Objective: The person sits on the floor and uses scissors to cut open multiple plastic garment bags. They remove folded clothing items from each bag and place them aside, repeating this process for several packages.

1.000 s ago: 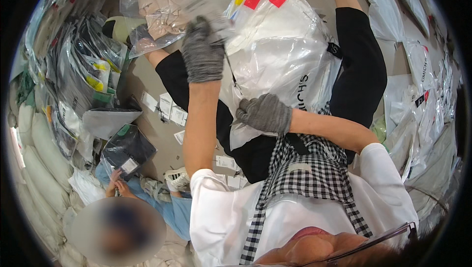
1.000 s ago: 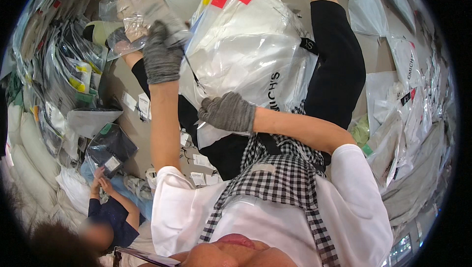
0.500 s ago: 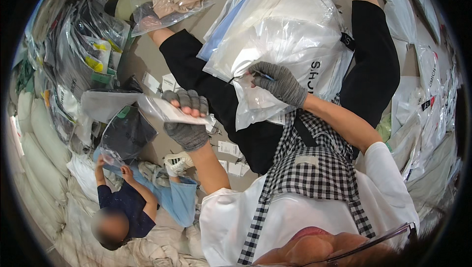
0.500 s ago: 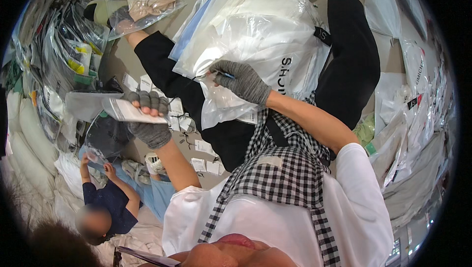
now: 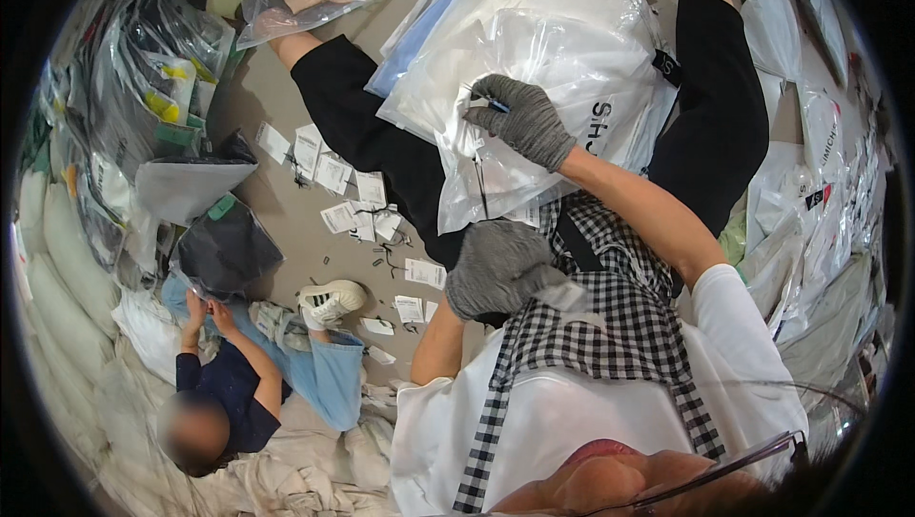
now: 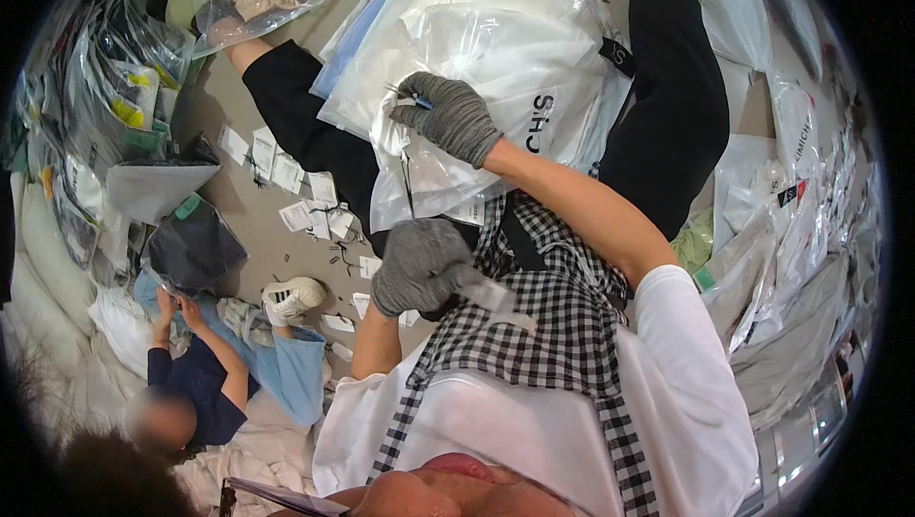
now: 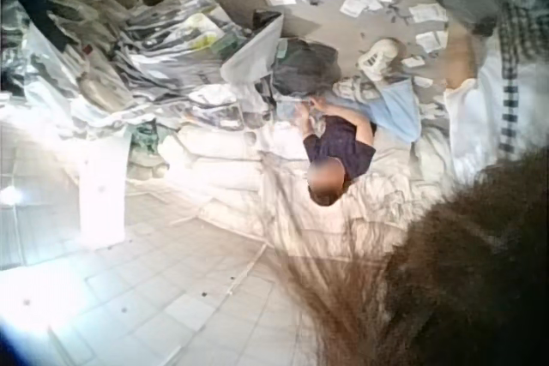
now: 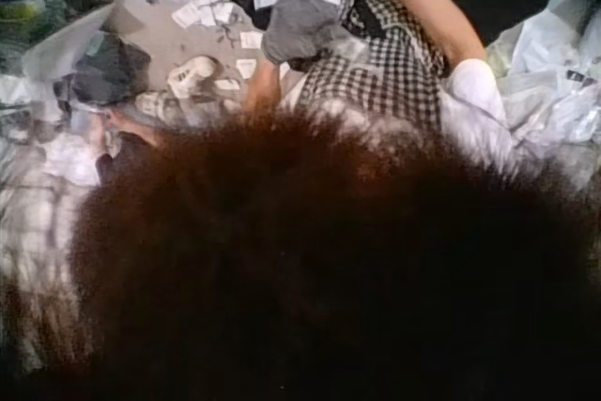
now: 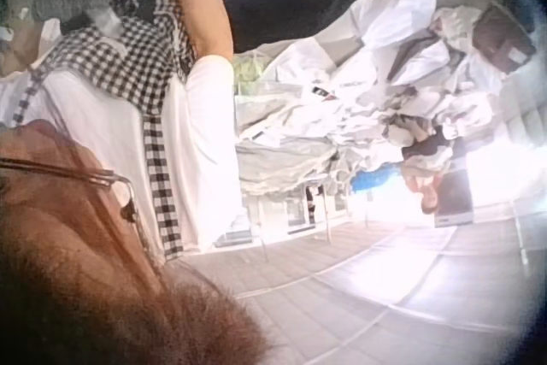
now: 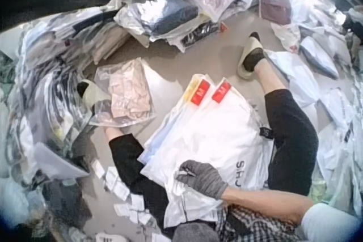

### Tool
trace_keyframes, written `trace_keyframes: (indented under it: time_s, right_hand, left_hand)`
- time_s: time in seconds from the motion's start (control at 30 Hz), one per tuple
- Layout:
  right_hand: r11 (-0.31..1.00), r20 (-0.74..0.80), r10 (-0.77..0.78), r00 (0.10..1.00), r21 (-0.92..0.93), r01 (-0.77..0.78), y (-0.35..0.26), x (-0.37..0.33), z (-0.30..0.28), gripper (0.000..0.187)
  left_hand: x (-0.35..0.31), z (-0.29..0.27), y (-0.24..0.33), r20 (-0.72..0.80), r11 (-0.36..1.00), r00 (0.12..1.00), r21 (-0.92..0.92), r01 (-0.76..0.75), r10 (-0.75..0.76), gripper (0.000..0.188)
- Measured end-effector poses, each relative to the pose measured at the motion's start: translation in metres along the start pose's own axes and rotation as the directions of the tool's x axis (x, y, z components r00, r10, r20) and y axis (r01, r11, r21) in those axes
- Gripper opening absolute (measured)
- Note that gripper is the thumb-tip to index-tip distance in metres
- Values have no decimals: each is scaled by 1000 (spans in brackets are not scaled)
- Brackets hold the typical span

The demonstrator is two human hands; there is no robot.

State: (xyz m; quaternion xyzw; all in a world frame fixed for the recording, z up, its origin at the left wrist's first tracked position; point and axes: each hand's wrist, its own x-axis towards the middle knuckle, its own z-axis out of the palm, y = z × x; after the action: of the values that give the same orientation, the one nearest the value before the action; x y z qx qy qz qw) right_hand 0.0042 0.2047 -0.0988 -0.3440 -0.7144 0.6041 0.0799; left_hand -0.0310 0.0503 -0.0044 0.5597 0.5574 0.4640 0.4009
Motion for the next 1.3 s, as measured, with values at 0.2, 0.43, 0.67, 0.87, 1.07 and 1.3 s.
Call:
trace_keyframes:
  time_s: [0.2,0.43,0.67,0.87,1.07,1.3]
  right_hand:
    - [815,194,-467,863,-283,505,-22,-3,-28,46]
    - [972,298,-197,934,-65,226,-4,30,-29,41]
    - [989,275,-133,952,106,107,-4,19,-30,37]
    - [988,273,-125,954,127,93,-6,19,-28,36]
    - [984,508,-165,845,29,175,-30,23,-42,49]
    - [892,203,-387,900,-166,421,-20,9,-17,36]
  left_hand:
    - [-28,-16,4,-341,994,934,-45,95,-105,19]
    - [-28,-15,25,-719,974,688,70,217,-102,17]
    - [-1,-23,-20,-726,766,636,244,595,-262,29]
    - [19,-23,-36,-697,782,600,91,617,-392,26]
    - [20,-50,-35,-572,812,685,56,581,-450,12]
    - [31,-71,-33,-396,753,662,-132,644,-636,10]
